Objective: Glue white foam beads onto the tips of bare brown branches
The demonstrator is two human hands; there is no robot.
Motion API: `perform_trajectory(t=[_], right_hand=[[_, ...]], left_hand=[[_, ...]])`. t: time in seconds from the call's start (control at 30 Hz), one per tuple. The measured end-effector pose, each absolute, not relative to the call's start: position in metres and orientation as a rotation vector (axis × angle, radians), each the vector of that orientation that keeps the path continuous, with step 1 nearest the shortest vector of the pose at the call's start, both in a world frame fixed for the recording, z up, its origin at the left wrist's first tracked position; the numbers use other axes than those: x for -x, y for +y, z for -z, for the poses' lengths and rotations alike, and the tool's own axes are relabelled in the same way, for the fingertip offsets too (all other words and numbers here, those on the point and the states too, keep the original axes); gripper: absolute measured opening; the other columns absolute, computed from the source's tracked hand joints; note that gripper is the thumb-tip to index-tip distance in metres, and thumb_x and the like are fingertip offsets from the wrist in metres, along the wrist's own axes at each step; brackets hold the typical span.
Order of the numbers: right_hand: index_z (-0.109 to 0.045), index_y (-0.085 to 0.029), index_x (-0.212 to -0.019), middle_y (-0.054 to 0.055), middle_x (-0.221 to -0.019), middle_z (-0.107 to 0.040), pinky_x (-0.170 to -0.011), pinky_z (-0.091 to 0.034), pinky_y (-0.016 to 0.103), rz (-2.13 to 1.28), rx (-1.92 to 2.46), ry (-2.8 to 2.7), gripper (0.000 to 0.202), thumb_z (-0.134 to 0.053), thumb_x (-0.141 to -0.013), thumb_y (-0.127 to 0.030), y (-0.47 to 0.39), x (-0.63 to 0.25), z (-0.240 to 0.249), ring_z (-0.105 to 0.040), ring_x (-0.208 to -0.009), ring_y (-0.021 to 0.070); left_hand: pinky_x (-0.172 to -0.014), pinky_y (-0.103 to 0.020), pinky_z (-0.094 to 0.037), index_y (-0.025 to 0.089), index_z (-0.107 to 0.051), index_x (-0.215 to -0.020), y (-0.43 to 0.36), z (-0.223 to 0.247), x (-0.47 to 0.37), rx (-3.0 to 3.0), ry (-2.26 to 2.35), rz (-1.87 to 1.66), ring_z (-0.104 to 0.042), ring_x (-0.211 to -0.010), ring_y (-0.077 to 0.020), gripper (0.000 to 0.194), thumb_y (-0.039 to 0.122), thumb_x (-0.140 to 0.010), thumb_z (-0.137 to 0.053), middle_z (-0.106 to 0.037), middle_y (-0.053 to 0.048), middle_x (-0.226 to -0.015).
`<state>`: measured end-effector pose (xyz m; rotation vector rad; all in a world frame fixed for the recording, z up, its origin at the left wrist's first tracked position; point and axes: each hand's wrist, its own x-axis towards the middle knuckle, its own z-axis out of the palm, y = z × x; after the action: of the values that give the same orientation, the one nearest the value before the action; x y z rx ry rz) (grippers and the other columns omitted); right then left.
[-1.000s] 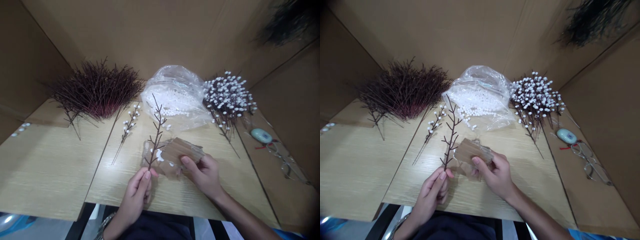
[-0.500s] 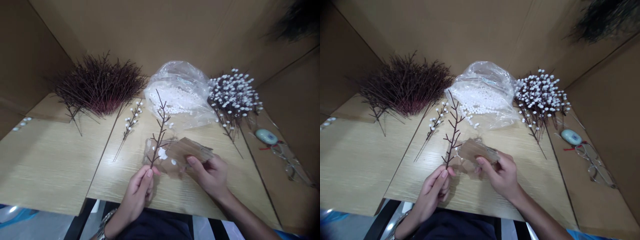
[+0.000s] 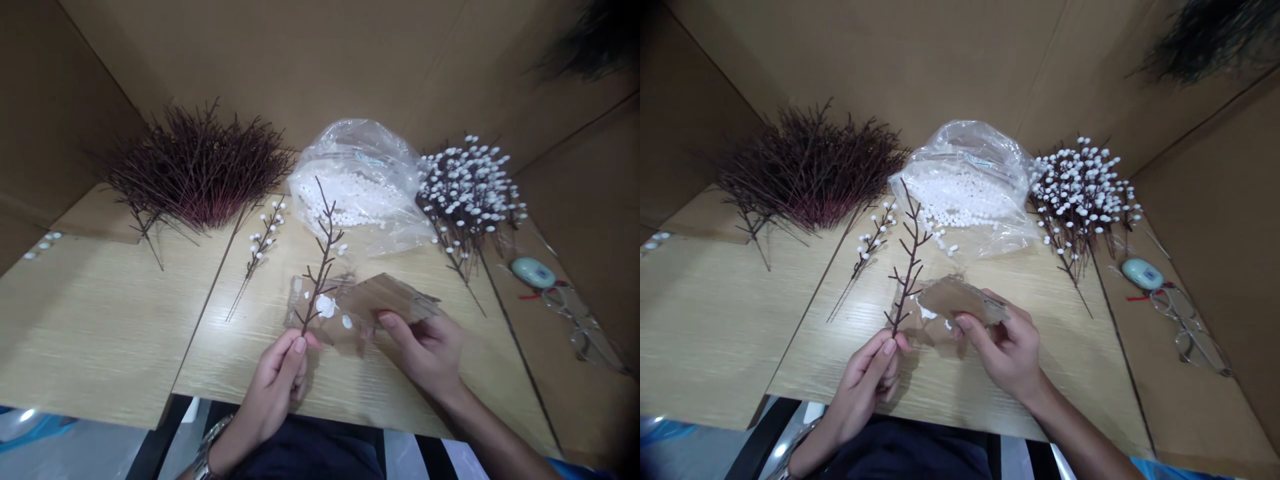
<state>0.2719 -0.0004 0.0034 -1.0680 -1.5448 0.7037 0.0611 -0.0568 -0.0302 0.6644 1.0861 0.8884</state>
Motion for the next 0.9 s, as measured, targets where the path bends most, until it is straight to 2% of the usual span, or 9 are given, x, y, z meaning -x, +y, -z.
perform_trajectory(t=[0.13,0.23,0.3,0.53,0.9], right_hand=[[-0.073,-0.022,-0.088,0.004,-0.084,-0.077,-0.062,-0.061,0.033,-0.767,1.006,-1.568,0.01,-0.07,-0.088,-0.012,-0.0026,-0.275,-0.0051,-0.072,-0.069,0.0186],[-0.073,-0.023,-0.103,0.005,-0.097,-0.075,-0.069,-0.061,0.034,-0.788,0.966,-1.567,0.024,-0.071,-0.085,-0.007,-0.0047,-0.2776,-0.0044,-0.072,-0.079,0.0195],[-0.072,-0.025,-0.109,0.004,-0.098,-0.074,-0.071,-0.061,0.034,-0.807,0.959,-1.572,0.031,-0.069,-0.086,-0.004,-0.0058,-0.2785,-0.0035,-0.072,-0.083,0.0193],[-0.072,-0.026,-0.111,0.005,-0.099,-0.075,-0.072,-0.059,0.035,-0.702,0.92,-1.705,0.037,-0.071,-0.083,-0.002,-0.0059,-0.2782,-0.0046,-0.07,-0.089,0.0213],[-0.072,-0.025,-0.11,0.005,-0.097,-0.075,-0.069,-0.059,0.034,-0.675,0.927,-1.707,0.036,-0.071,-0.081,-0.002,-0.007,-0.278,-0.0064,-0.071,-0.085,0.0207]], left_hand=[[-0.043,-0.018,-0.025,0.018,-0.065,-0.093,-0.057,0.0316,-0.0614,-0.684,1.09,-0.867,-0.021,-0.048,-0.0082,0.046,0.064,-0.093,-0.059,-0.025,0.01,-0.058],[-0.043,-0.02,-0.022,0.019,-0.066,-0.097,-0.0587,0.0349,-0.0613,-0.731,1.107,-0.84,-0.021,-0.049,-0.0092,0.045,0.063,-0.095,-0.055,-0.024,0.01,-0.058],[-0.044,-0.021,-0.021,0.02,-0.066,-0.1,-0.0602,0.0363,-0.0606,-0.78,1.124,-0.818,-0.021,-0.049,-0.0099,0.044,0.061,-0.097,-0.052,-0.024,0.01,-0.058],[-0.049,-0.024,-0.025,0.02,-0.067,-0.103,-0.0625,0.0326,-0.0579,-0.961,1.211,-0.769,-0.027,-0.053,-0.0127,0.043,0.058,-0.101,-0.046,-0.029,0.007,-0.061],[-0.046,-0.025,-0.021,0.022,-0.065,-0.103,-0.0625,0.0344,-0.0581,-0.938,1.194,-0.731,-0.026,-0.049,-0.0126,0.044,0.061,-0.1,-0.044,-0.027,0.008,-0.058]])
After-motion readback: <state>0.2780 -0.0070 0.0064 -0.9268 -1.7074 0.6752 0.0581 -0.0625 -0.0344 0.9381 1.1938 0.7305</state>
